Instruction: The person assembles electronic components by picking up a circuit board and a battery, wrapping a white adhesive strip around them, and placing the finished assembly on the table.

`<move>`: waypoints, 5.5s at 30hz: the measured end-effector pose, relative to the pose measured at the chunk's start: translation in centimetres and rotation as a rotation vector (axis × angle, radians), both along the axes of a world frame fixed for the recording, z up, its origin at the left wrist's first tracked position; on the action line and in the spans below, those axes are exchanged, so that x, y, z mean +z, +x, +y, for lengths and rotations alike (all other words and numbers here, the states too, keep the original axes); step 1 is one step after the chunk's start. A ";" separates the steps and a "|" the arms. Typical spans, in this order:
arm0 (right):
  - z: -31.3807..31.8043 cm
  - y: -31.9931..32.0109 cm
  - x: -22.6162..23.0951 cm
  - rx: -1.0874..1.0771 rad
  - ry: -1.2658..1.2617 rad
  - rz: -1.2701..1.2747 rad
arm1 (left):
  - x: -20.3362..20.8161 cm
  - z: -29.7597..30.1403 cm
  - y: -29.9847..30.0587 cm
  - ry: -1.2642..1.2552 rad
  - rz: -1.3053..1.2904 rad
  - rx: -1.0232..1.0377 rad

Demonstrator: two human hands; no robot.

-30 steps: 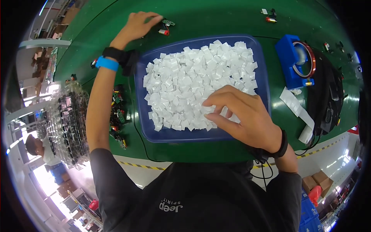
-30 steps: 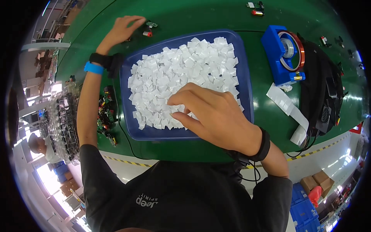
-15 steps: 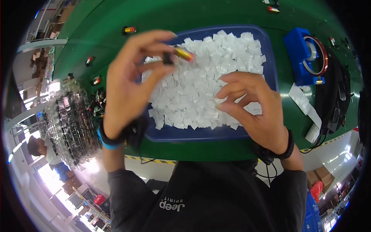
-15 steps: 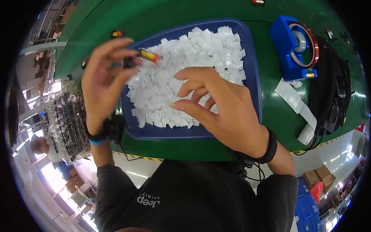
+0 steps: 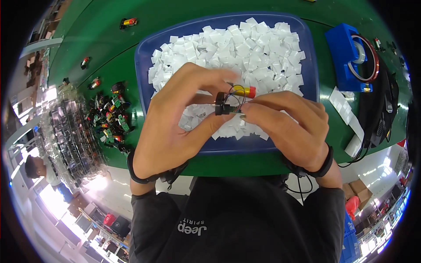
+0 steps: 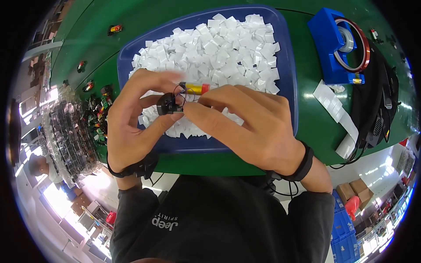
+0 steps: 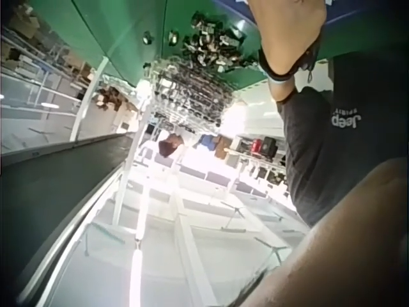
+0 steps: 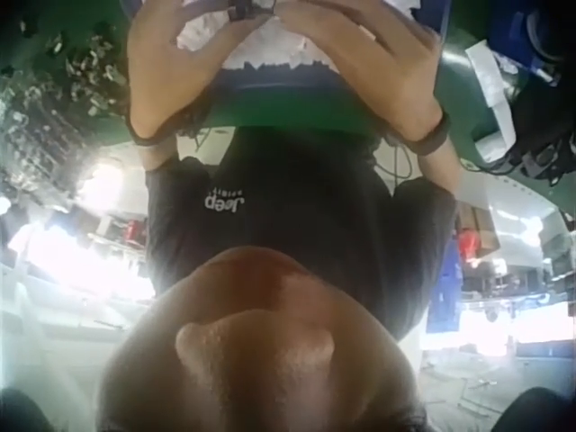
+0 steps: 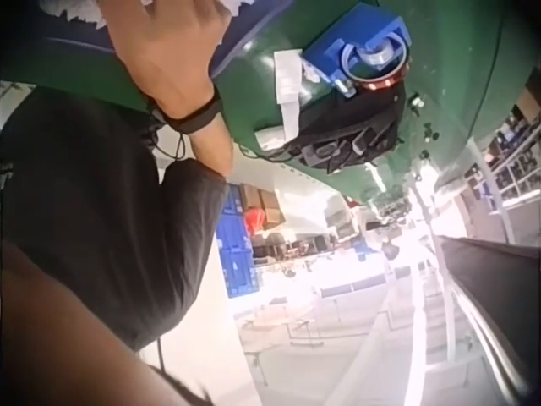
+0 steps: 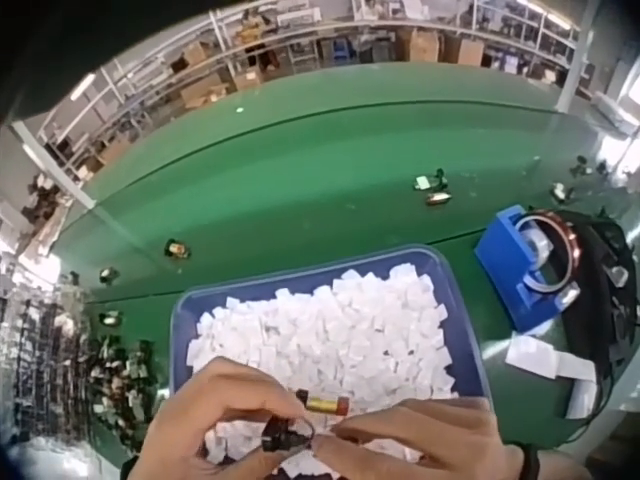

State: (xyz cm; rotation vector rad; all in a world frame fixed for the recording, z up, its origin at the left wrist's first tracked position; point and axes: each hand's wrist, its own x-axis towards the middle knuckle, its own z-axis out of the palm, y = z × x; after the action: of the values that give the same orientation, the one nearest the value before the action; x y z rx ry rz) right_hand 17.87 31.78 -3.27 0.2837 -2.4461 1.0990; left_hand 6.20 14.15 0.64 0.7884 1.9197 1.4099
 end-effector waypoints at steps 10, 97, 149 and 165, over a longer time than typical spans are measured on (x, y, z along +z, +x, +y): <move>-0.8 0.1 1.1 -0.099 -0.726 -0.442 | -2.1 -0.5 -0.8 0.228 0.594 -0.088; 0.6 -0.6 -0.3 -0.026 -0.124 0.029 | -2.2 0.3 1.0 -0.003 0.206 -0.037; -0.4 0.3 1.1 -0.120 -0.518 -0.265 | -2.2 0.3 0.6 0.300 -0.333 0.049; -1.4 0.4 0.4 -0.118 -0.889 -0.295 | -2.8 0.9 0.7 0.236 0.481 -0.021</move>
State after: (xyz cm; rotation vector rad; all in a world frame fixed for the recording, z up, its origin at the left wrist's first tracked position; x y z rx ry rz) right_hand 18.24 30.34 -2.84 -0.3180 -1.8948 2.1269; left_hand 6.94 15.04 -2.18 1.3575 2.1001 1.5557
